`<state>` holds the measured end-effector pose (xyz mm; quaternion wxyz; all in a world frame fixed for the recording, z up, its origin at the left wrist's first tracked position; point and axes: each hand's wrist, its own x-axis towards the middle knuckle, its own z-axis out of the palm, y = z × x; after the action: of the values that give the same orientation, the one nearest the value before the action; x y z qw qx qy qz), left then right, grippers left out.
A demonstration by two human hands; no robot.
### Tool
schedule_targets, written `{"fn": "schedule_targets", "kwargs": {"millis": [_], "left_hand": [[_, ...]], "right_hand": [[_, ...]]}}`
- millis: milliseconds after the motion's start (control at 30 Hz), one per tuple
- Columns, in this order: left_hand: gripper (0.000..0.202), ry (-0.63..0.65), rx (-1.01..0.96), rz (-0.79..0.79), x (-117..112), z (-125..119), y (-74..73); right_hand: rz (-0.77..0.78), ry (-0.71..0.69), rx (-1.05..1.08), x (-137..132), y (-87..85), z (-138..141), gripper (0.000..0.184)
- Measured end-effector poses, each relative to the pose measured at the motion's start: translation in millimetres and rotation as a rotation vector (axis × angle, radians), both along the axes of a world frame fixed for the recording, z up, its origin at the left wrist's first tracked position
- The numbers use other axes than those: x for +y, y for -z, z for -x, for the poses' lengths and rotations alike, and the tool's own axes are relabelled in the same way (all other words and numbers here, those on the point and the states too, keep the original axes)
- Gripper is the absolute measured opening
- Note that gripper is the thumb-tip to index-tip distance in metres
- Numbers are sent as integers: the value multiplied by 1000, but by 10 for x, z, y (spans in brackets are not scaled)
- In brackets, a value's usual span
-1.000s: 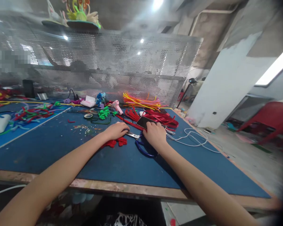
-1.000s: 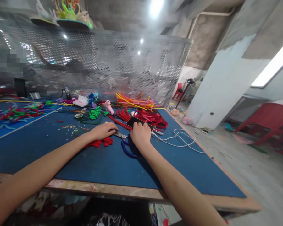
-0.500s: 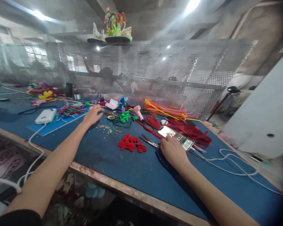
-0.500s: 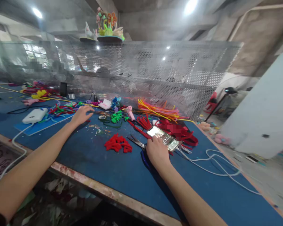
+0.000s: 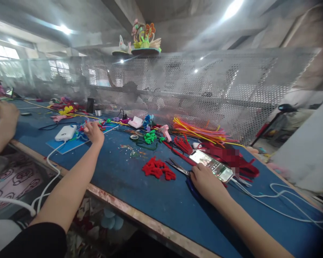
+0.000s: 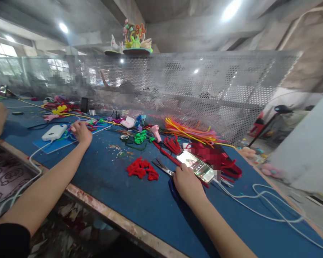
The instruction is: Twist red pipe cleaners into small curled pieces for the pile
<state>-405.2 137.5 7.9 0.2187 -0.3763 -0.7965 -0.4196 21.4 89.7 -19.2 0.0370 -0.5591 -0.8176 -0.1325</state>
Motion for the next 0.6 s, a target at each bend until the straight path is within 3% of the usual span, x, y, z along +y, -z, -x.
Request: {"fn": "schedule_targets", "kwargs": {"millis": [133, 267, 367, 433, 533, 600], "left_hand": [[36, -67, 24, -106, -54, 13, -16], [26, 30, 33, -75, 55, -29, 11], [20, 123, 30, -99, 116, -56, 4], [16, 169, 28, -112, 125, -68, -10], [18, 213, 31, -119, 111, -78, -22], [23, 234, 39, -107, 106, -78, -21]], "right_hand": [[-58, 150, -3, -136, -42, 71, 28], [-164, 302, 95, -227, -51, 115, 29], [-127, 318, 204, -174, -43, 83, 36], [-98, 218, 237, -102, -43, 45, 35], [-88, -82, 235, 0, -53, 21, 32], [-71, -206, 238, 40, -53, 36, 31]]}}
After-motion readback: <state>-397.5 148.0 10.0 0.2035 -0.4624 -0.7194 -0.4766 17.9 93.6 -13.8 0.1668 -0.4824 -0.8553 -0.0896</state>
